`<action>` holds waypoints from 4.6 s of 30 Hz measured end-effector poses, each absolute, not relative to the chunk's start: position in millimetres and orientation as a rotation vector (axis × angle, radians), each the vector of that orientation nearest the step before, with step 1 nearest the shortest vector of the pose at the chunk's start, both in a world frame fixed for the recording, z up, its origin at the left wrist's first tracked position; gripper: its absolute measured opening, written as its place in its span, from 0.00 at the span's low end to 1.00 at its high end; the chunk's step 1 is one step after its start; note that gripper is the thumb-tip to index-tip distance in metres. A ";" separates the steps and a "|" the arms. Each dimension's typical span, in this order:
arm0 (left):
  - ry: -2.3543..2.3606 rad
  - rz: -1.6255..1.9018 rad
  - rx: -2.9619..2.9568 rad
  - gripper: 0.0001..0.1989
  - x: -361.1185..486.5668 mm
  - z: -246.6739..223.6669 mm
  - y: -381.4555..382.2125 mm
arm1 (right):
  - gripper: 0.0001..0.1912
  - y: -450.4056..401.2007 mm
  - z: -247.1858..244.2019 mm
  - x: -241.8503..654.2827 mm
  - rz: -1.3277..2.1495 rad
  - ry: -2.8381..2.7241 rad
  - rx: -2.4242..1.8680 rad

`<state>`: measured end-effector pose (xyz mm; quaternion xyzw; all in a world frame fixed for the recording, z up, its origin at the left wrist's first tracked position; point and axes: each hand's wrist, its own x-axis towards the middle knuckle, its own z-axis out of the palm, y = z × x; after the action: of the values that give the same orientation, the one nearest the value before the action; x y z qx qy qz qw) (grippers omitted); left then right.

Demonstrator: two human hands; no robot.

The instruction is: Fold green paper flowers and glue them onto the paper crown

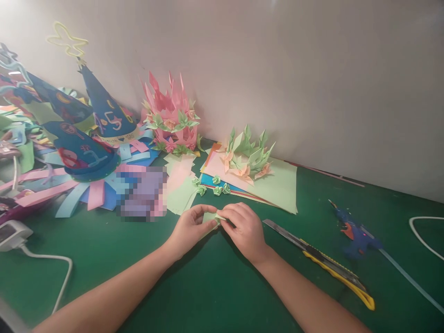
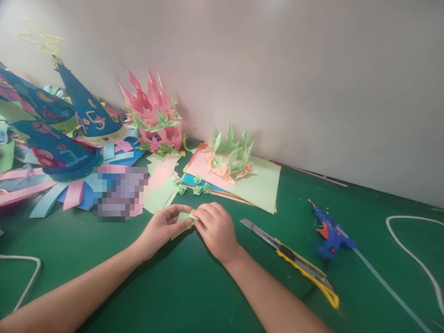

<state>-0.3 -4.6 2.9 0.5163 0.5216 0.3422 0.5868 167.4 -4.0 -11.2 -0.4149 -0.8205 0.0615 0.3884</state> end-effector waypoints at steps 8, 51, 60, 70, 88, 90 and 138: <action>1.188 0.823 1.190 0.17 -2.7 3.1 -4.3 | 0.11 -3.9 -9.4 167.7 0.147 -2.175 -1.042; 0.997 0.900 0.851 0.15 -11.2 0.3 3.0 | 0.25 -4.5 -7.4 165.8 0.159 -2.344 -1.028; 1.049 0.968 1.033 0.23 -1.8 2.0 -2.1 | 0.13 -2.0 -4.7 168.9 0.651 -1.767 -1.145; 1.061 0.905 1.167 0.14 -1.1 -0.1 -3.0 | 0.04 -0.6 -2.5 162.0 0.881 -1.720 -1.209; 1.163 0.826 1.404 0.13 -5.8 -9.6 -1.7 | 0.09 0.3 0.0 163.9 1.094 -1.649 -1.172; 1.218 0.793 1.461 0.14 -5.7 -8.7 -1.0 | 0.09 0.3 0.4 164.6 1.076 -1.659 -1.206; 1.008 0.951 1.024 0.12 -2.5 -1.7 0.1 | 0.05 -4.2 -0.6 163.1 0.975 -1.656 -1.197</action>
<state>-2.5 0.1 -1.7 0.4511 0.4439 0.4187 0.6513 163.1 -4.2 -0.6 -0.4785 -0.6621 0.3897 0.4251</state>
